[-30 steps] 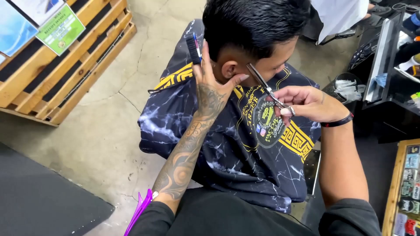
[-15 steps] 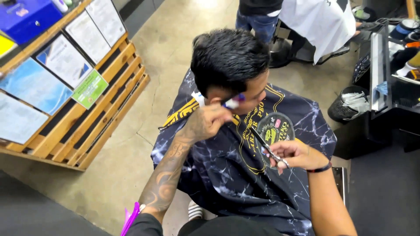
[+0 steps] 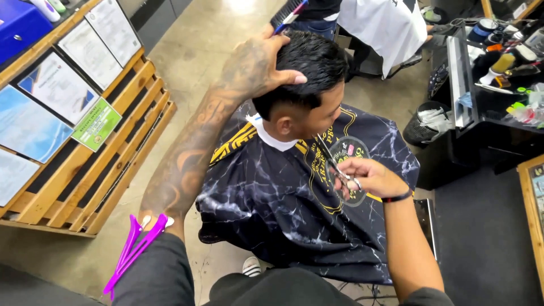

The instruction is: The person uses thinning shears and a brush to trim and blend the hair around the client's ears and sideburns. The barber repeatedly brushes away loose hair and refines the fade line with precise scissor-over-comb cuts.

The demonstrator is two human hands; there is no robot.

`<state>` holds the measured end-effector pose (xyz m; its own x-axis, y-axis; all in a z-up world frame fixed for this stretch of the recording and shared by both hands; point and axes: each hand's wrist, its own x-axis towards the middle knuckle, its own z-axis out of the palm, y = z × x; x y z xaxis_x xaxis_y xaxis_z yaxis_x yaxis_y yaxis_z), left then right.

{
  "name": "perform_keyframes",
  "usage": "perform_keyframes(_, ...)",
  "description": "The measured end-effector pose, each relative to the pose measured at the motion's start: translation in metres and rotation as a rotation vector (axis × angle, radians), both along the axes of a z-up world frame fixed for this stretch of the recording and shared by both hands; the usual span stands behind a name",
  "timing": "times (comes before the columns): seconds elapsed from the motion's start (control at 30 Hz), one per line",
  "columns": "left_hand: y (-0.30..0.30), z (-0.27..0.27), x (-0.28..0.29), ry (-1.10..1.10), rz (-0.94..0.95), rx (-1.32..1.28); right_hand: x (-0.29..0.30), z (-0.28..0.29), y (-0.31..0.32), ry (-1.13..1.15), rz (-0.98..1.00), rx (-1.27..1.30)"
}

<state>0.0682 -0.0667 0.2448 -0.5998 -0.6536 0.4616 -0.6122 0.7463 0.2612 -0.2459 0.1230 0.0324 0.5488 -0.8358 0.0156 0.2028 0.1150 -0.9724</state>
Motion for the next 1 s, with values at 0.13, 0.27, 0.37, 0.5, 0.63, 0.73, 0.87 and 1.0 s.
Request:
perform_keyframes(0.13,-0.015,-0.009,-0.004,0.055,-0.064,0.072,0.007,0.015,-0.012,-0.011,-0.022,0.009)
perform_keyframes(0.27,-0.024,-0.01,-0.008,0.034,-0.05,0.089,0.011,0.029,-0.021,0.028,-0.019,-0.02)
perform_keyframes(0.37,-0.027,-0.009,-0.01,0.009,-0.047,0.115,0.006,0.028,-0.027,0.03,-0.034,0.008)
perform_keyframes(0.5,-0.025,-0.001,-0.013,-0.038,-0.005,0.18,0.008,0.042,-0.03,0.088,-0.062,0.03)
perform_keyframes(0.63,-0.035,-0.006,-0.017,-0.033,-0.017,0.154,0.004,0.045,-0.032,0.088,-0.046,0.061)
perform_keyframes(0.73,-0.045,-0.01,-0.02,-0.007,-0.054,0.128,0.005,0.054,-0.035,0.077,-0.005,0.018)
perform_keyframes(0.87,-0.051,-0.014,-0.021,-0.01,-0.076,0.088,0.001,0.056,-0.038,0.094,-0.004,0.01)
perform_keyframes(1.0,-0.062,-0.024,-0.023,0.03,-0.135,0.04,-0.002,0.059,-0.042,0.104,0.005,0.025)
